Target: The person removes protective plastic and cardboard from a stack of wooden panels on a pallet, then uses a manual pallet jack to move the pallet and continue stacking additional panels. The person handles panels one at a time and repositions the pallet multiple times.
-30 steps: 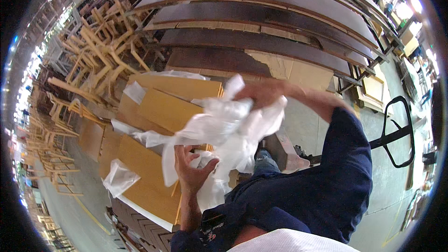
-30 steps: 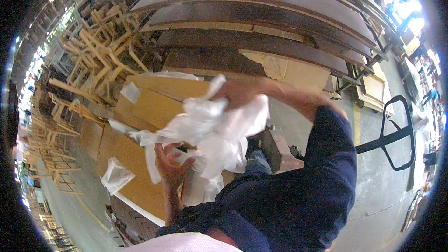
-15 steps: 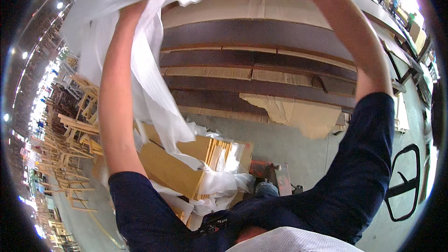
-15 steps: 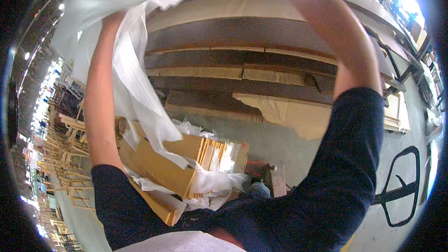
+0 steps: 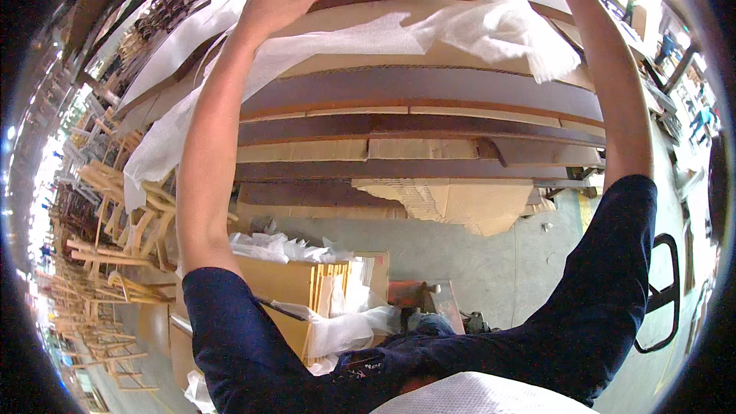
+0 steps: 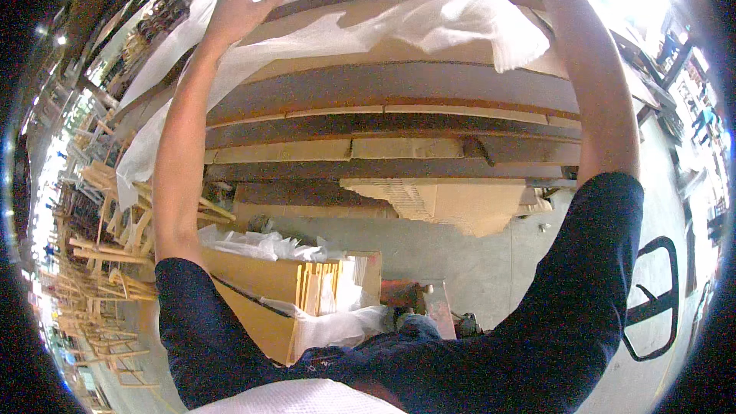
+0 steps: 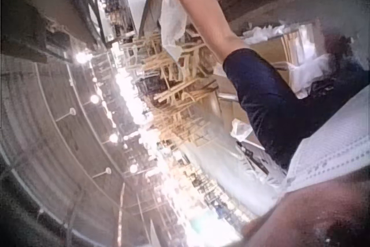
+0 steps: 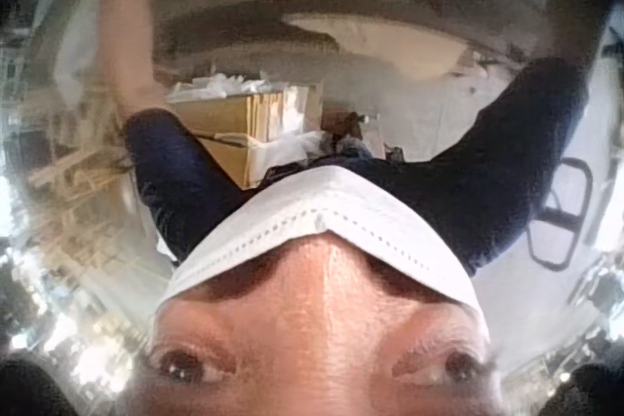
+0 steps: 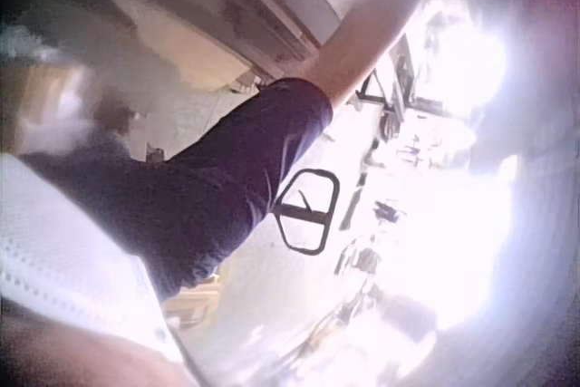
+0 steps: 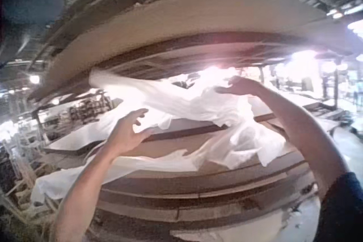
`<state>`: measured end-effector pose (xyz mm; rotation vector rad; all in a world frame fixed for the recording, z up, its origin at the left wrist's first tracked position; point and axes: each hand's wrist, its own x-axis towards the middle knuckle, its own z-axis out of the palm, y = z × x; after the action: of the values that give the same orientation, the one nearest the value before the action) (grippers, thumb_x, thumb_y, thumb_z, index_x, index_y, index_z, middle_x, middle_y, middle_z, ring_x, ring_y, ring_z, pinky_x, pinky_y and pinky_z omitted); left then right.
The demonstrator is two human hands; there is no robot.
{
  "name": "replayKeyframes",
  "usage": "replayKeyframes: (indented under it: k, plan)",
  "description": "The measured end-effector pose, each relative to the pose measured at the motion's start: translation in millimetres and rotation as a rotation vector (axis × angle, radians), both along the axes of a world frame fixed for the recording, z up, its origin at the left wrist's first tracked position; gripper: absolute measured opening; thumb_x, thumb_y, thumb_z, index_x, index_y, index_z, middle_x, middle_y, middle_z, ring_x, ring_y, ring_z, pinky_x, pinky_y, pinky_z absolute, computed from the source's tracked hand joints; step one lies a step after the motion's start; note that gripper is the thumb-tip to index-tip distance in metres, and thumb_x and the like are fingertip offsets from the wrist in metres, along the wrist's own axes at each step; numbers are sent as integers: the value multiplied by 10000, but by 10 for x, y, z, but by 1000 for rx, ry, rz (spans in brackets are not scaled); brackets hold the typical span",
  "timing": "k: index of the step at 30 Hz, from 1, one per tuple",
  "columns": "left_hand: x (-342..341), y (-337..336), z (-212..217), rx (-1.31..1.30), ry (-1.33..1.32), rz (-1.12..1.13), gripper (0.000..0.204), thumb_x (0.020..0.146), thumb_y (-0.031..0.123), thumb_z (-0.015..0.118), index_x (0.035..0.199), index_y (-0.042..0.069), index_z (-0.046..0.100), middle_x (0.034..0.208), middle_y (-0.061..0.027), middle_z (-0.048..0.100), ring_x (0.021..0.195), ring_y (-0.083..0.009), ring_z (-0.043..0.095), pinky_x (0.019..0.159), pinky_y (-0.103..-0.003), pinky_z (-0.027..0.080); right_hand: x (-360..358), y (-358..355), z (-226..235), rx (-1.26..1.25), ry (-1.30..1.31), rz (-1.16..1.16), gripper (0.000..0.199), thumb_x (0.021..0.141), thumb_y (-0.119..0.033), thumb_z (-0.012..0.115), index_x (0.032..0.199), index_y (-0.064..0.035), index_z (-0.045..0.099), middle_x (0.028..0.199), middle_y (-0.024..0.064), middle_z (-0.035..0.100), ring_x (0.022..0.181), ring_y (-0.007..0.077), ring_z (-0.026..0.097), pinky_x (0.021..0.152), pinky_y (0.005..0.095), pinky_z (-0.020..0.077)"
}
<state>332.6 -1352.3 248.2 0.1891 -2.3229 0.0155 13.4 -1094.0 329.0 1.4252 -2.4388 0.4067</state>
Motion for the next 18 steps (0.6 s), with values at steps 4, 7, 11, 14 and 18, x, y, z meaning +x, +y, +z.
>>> replayKeyframes:
  k: [4,7,11,14,18]
  plan:
    - [-318,-227,83,-283,-223,203,619,778,452,652,1310,178,496,1333,-119,485,1179,-278,512,987,-380,428,-58,-224,-237,364,191,648,519,985,-417,362,1319,-37,474,1341,125,499,1217,282,481,1066,367,336]
    - [-145,-193,354,-172,-609,285,465,781,429,645,1121,113,632,1077,-134,631,1016,-290,607,888,-384,477,-272,-234,-239,113,114,480,427,992,-327,367,1304,-69,505,1312,120,529,1194,259,507,1044,359,360]
    - [-131,230,632,-162,-204,160,371,794,417,638,833,53,697,748,-105,676,812,-281,662,742,-395,507,-361,-327,-128,-167,310,-96,405,925,-335,491,1286,-155,535,1246,131,568,1096,265,569,943,385,446]
    - [-876,368,663,-445,228,-192,492,821,491,621,1156,132,586,1117,-118,633,954,-281,636,836,-393,496,-263,-592,-275,-103,450,61,601,852,-498,597,1342,-177,462,1341,104,487,1159,287,526,969,421,434]
    - [-1352,-540,360,-139,-501,429,731,846,616,475,1414,173,353,1459,-145,328,1357,-307,287,1110,-425,262,-448,-748,-612,133,220,211,552,883,-476,544,1329,-157,483,1332,116,496,1210,277,477,1027,387,370]
